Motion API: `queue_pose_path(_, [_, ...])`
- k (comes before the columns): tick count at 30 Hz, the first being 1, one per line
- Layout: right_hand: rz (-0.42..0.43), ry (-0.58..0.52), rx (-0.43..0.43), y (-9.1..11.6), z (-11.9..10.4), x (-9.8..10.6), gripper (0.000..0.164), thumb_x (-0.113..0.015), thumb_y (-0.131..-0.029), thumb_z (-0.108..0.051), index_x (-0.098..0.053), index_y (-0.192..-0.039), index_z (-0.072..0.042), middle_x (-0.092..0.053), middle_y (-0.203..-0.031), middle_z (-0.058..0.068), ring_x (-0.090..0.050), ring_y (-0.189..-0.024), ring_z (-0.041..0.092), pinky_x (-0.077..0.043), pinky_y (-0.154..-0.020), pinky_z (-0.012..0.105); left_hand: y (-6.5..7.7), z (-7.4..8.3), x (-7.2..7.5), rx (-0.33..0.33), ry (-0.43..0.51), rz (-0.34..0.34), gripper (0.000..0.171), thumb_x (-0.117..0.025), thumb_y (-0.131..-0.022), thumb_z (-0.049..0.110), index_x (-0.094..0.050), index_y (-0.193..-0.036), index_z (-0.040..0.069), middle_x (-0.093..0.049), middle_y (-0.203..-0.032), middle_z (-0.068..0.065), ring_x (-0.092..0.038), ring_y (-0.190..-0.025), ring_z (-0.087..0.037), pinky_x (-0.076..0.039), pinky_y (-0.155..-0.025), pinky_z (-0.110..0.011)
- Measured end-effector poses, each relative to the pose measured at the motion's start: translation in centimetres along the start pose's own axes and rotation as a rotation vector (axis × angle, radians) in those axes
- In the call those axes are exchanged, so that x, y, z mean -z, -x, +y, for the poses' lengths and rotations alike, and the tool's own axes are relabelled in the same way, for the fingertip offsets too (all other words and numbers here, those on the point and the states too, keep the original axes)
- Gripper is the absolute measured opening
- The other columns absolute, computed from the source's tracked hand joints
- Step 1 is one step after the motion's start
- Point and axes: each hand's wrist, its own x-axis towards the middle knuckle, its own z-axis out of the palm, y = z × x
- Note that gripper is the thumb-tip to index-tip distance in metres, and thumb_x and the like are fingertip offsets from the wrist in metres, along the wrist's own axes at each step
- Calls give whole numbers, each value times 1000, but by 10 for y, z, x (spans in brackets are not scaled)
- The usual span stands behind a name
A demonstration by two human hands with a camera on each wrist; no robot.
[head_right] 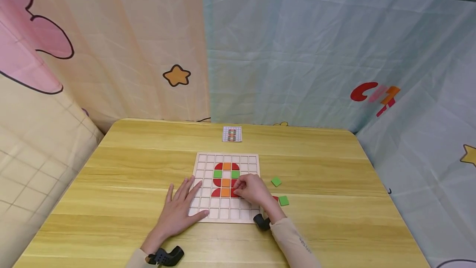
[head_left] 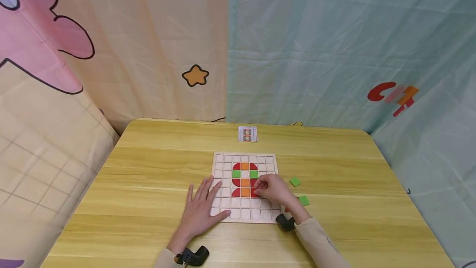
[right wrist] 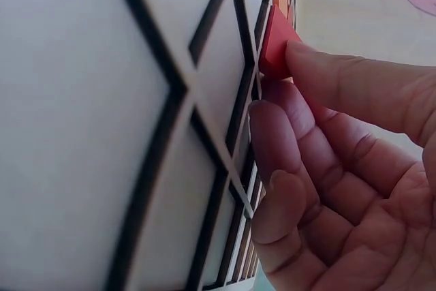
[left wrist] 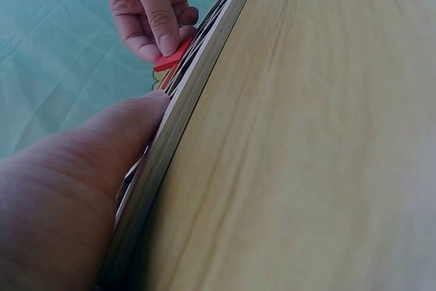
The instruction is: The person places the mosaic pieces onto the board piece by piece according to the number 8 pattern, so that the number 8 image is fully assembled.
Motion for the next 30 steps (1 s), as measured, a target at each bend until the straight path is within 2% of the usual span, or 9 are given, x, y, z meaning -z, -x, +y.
queue_pose_path(4, [9, 11, -8, 0, 1, -1, 11, -76, -81, -10, -66, -78, -13, -57, -69, -5, -52, -65, 13, -46, -60, 27, 0, 0, 0, 10, -1, -17, 88, -54, -81, 69, -36, -148, 15, -22, -155, -12, -15, -141, -30, 2, -109, -57])
queue_pose_path(10, [22, 24, -7, 1, 1, -2, 11, -77, -80, -10, -68, -75, -14, -59, -69, -7, -51, -64, 13, -45, -60, 26, 0, 0, 0, -8, -15, 22, 87, -56, -80, 69, -39, -146, 14, -26, -153, -13, -20, -140, -32, -2, -108, -60])
queue_pose_path(16, [12, 43, -15, 2, 0, -1, 11, -79, -78, -12, -70, -71, -15, -60, -68, -8, -50, -64, 13, -42, -58, 26, 1, 0, 0, -9, -22, 18, 87, -54, -81, 70, -39, -146, 14, -26, -153, -14, -20, -140, -32, -3, -108, -60])
queue_pose_path(19, [-1, 37, -16, 4, 1, 0, 10, -79, -78, -13, -71, -72, -16, -61, -70, -8, -50, -65, 14, -43, -58, 26, 0, 0, 0, -9, -20, 19, 87, -53, -81, 70, -39, -146, 14, -26, -153, -14, -19, -140, -32, -2, -108, -60])
queue_pose_path(24, [-26, -3, 28, 8, 7, 4, 4, -76, -81, -16, -72, -79, -16, -62, -74, -9, -52, -67, 14, -46, -60, 26, 1, 0, -2, -14, -16, 26, 87, -55, -80, 69, -39, -146, 13, -26, -153, -14, -20, -140, -32, -3, -108, -60])
queue_pose_path(27, [2, -18, 34, 11, 13, 10, 4, -75, -83, -17, -72, -82, -15, -61, -74, -8, -52, -68, 14, -46, -60, 26, 1, 0, -2, -15, -14, 29, 87, -55, -80, 69, -39, -146, 13, -26, -153, -14, -20, -140, -33, -3, -108, -60])
queue_pose_path(30, [77, -27, -1, 12, 20, 17, 4, -75, -83, -16, -71, -83, -13, -59, -73, -6, -51, -67, 15, -45, -58, 26, 1, 0, -1, -15, -10, 30, 87, -55, -80, 69, -39, -146, 14, -26, -153, -14, -20, -140, -32, -3, -108, -60])
